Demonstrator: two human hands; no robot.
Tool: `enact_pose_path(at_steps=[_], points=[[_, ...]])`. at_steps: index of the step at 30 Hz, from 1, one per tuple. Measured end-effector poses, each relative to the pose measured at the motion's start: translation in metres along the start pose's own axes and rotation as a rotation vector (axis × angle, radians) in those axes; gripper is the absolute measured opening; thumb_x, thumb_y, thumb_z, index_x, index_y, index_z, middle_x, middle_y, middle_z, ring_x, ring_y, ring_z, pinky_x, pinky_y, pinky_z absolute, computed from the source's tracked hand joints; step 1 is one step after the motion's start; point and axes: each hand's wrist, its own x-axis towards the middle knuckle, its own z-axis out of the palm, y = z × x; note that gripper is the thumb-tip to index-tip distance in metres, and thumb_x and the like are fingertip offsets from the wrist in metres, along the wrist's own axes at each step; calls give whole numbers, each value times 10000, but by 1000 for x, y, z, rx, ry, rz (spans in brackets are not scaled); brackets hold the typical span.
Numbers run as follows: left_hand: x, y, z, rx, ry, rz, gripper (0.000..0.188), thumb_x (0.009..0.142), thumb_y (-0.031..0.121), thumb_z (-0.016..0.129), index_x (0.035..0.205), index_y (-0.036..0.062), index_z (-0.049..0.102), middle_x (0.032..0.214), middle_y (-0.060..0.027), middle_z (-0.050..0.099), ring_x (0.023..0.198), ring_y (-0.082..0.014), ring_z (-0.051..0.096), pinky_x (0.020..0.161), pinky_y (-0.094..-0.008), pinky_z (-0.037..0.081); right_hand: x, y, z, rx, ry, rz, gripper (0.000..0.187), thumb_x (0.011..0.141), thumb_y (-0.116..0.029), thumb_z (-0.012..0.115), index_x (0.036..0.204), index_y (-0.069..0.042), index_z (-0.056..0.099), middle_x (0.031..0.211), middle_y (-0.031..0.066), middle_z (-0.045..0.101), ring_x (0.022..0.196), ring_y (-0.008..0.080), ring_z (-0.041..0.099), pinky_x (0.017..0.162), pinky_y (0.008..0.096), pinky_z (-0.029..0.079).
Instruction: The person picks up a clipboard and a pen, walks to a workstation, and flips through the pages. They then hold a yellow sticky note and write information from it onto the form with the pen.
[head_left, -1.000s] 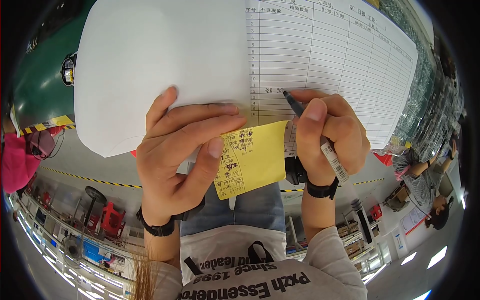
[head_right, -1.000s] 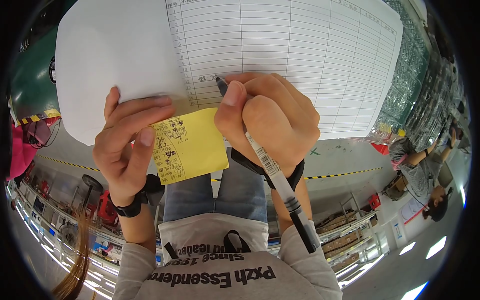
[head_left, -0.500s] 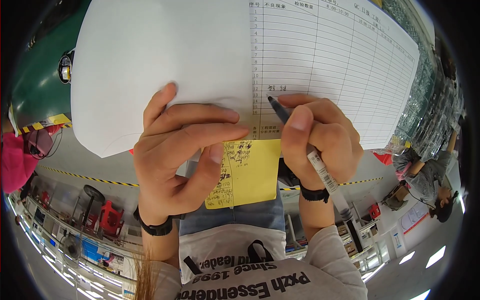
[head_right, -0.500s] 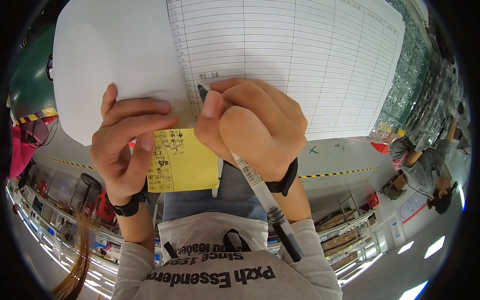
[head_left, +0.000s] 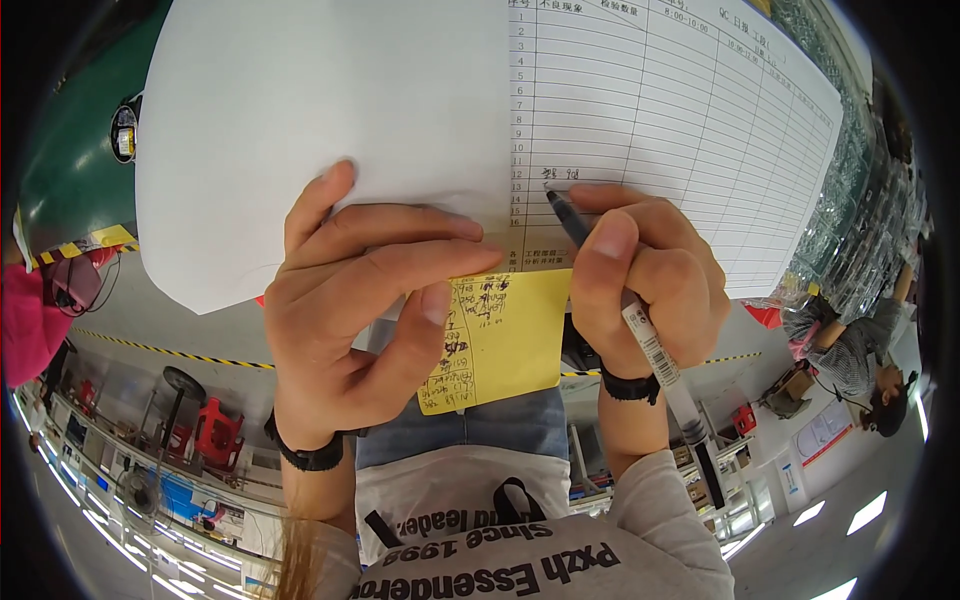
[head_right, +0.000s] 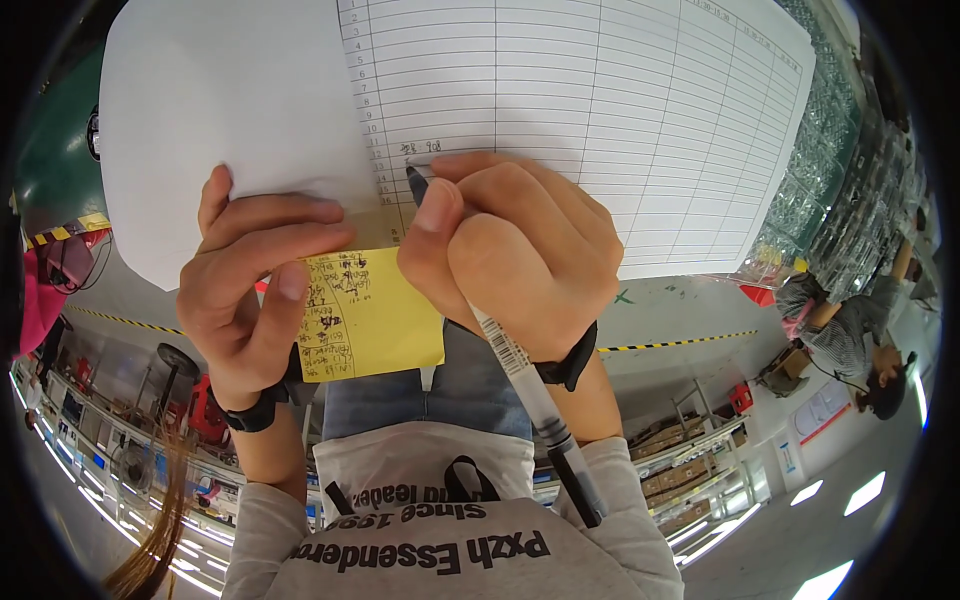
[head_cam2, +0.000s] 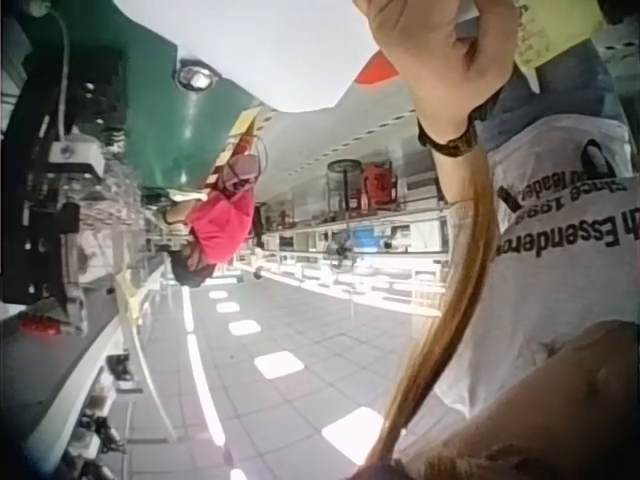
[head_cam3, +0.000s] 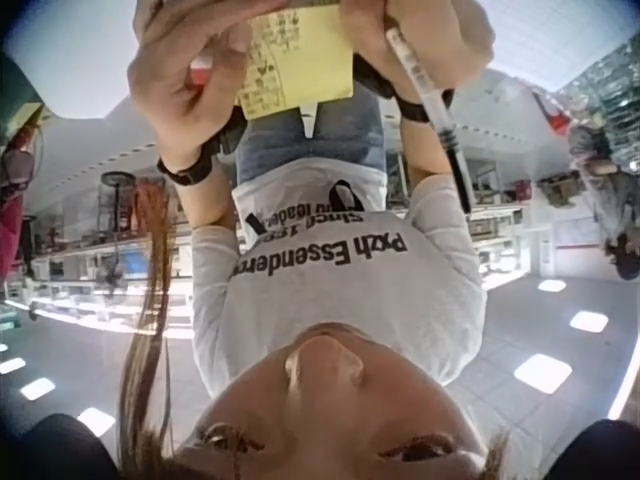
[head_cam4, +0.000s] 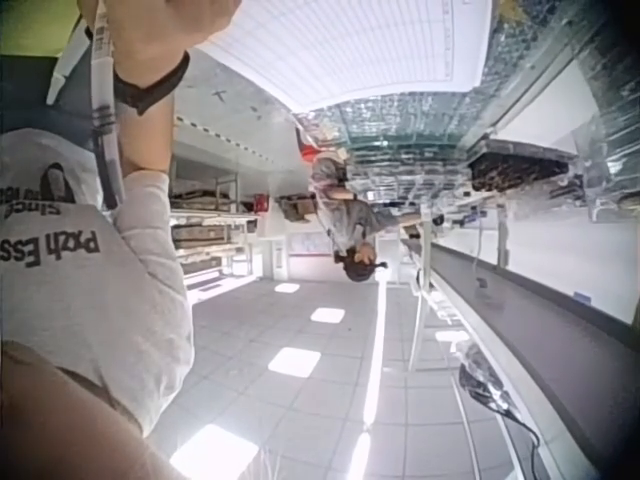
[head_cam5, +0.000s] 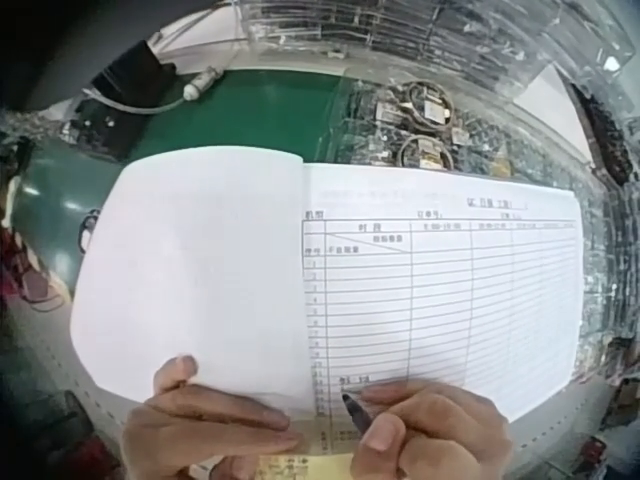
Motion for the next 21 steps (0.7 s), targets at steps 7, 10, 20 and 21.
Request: enact_pose_path(at_steps=[7, 10, 20, 21], points=[[1, -1, 1, -7, 4, 12, 227, 725, 58, 524, 855, 7, 703, 859, -118, 687, 890, -186, 632, 1104, -363, 167, 3, 0, 7, 53, 126, 31, 304, 630, 87, 633, 572, -56, 371, 523, 54, 499, 459, 222, 582, 410, 284, 507], [0, -2, 1, -4, 6, 12, 226, 726, 60, 525, 855, 6, 703, 853, -119, 687, 889, -186, 632, 1105, -361, 167, 2, 3, 8, 91, 147, -13, 299, 630, 92, 629, 571, -49, 371, 519, 61, 497, 458, 228, 583, 409, 284, 508], [0, -2, 1, -1, 8, 12, 226, 731, 71, 527, 858, 5, 702, 848, -117, 688, 887, -187, 632, 1105, -362, 165, 1, 5, 11, 116, 190, -9, 303, 637, 97, 621, 573, -45, 361, 518, 75, 498, 463, 238, 588, 407, 286, 499], [0, -2, 1, -2, 9, 13, 226, 732, 72, 527, 859, 5, 702, 849, -117, 688, 887, -187, 632, 1104, -363, 165, 1, 4, 10, 105, 180, -5, 303, 639, 96, 620, 574, -46, 360, 519, 75, 498, 463, 238, 588, 407, 286, 498]])
